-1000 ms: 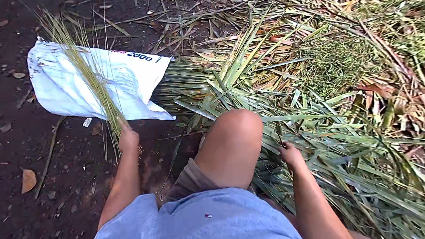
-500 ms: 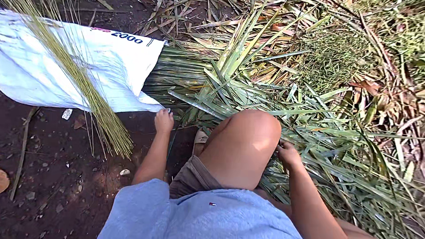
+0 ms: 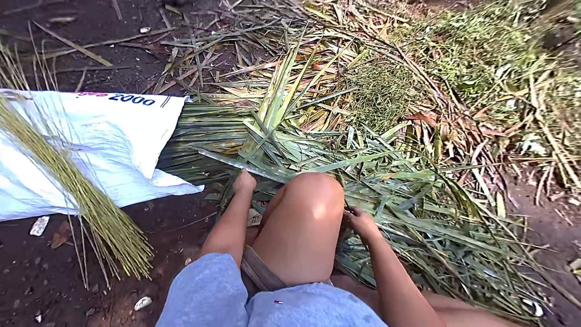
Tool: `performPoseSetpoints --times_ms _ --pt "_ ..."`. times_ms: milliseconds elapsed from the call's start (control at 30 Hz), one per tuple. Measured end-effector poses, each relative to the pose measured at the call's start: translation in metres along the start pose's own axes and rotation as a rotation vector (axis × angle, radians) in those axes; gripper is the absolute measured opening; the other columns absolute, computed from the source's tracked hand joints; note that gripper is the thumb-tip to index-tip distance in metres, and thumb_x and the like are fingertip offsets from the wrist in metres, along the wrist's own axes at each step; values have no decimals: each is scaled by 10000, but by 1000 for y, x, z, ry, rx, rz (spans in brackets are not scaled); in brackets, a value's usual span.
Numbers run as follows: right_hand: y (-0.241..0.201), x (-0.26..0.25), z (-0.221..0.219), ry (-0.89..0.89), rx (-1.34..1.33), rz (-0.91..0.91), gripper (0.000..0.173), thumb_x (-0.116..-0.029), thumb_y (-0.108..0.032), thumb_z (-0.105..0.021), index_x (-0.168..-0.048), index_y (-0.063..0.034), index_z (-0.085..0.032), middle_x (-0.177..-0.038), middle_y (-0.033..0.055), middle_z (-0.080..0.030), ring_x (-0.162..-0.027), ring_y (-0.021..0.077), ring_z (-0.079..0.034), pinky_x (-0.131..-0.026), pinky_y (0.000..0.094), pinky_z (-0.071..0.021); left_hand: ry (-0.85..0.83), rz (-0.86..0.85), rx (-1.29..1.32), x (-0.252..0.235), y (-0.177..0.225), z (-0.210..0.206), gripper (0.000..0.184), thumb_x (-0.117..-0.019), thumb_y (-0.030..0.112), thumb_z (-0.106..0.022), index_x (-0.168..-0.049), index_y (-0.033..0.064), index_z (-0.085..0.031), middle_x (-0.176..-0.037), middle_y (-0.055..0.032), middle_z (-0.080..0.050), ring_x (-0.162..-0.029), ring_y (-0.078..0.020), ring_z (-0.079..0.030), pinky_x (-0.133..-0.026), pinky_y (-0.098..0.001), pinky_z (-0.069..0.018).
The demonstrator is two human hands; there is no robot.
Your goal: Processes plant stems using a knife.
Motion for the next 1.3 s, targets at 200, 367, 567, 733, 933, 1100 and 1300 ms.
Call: performPoseSetpoints --times_ms 200,367,567,733,933,1100,1300 --pt "-15 -1 4 -1 -70 23 368 -1075 -154 -455 -1416 -64 -561 -1209 228 -657 -969 357 -660 -862 558 -512 72 3 290 10 27 56 605 -1029 175 -532 -1543 0 -266 -1289 -254 -619 -1130 -346 -662 -946 -504 -536" --pt "-28 -2 4 -1 -163 63 357 -1073 -142 -460 -1404 -61 -564 -1178 206 -647 -893 306 -636 -814 507 -510 321 -31 526 12 44 99 622 -1060 376 -535 -1514 -16 -372 -1376 -281 -582 -1241 -421 -607 -1019 -592 -491" --pt "-40 9 35 74 -232 115 363 -1080 -154 -438 -1405 -47 -558 -1161 193 -665 -800 273 -640 -757 472 -527 568 -400 146 89 134 154 405 -1082 160 -441 -1446 -3 -511 -1445 -255 -537 -1322 -419 -544 -1068 -583 -452" --pt "-45 31 88 251 -499 160 383 -1103 -220 -425 -1415 -22 -528 -1102 160 -663 -730 192 -589 -696 388 -502 625 -705 4 171 215 162 413 -1035 96 -473 -1430 -24 -489 -1318 -289 -617 -1172 -462 -639 -956 -625 -498" --pt "-64 73 146 446 -1141 325 436 -1140 -325 -313 -1449 -64 -475 -889 13 -604 -584 54 -512 -550 212 -459 157 -752 -21 222 286 109 688 -1062 605 -360 -1444 60 -535 -1331 -256 -624 -1259 -440 -585 -1022 -681 -421" --pt "-71 114 176 649 -1182 510 442 -1138 -314 -268 -1468 -79 -444 -909 -23 -580 -622 27 -522 -592 194 -479 21 -698 -21 203 284 44 650 -1126 457 -200 -1334 -23 -586 -1335 -288 -601 -1281 -446 -563 -1048 -665 -406" --pt "-103 168 182 866 -1017 887 404 -1122 -247 -340 -1462 -33 -369 -966 -25 -579 -746 17 -580 -687 214 -535 -75 -717 -29 201 267 24 418 -1129 353 -359 -1277 27 -576 -940 -152 -707 -820 -302 -665 -771 -515 -528"
Point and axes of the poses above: each hand's wrist, its own x-axis away from the middle knuckle, its own z-axis out of the back of the hand, y = z × x, the point moved 9 cm from there along -x, towards the middle knuckle
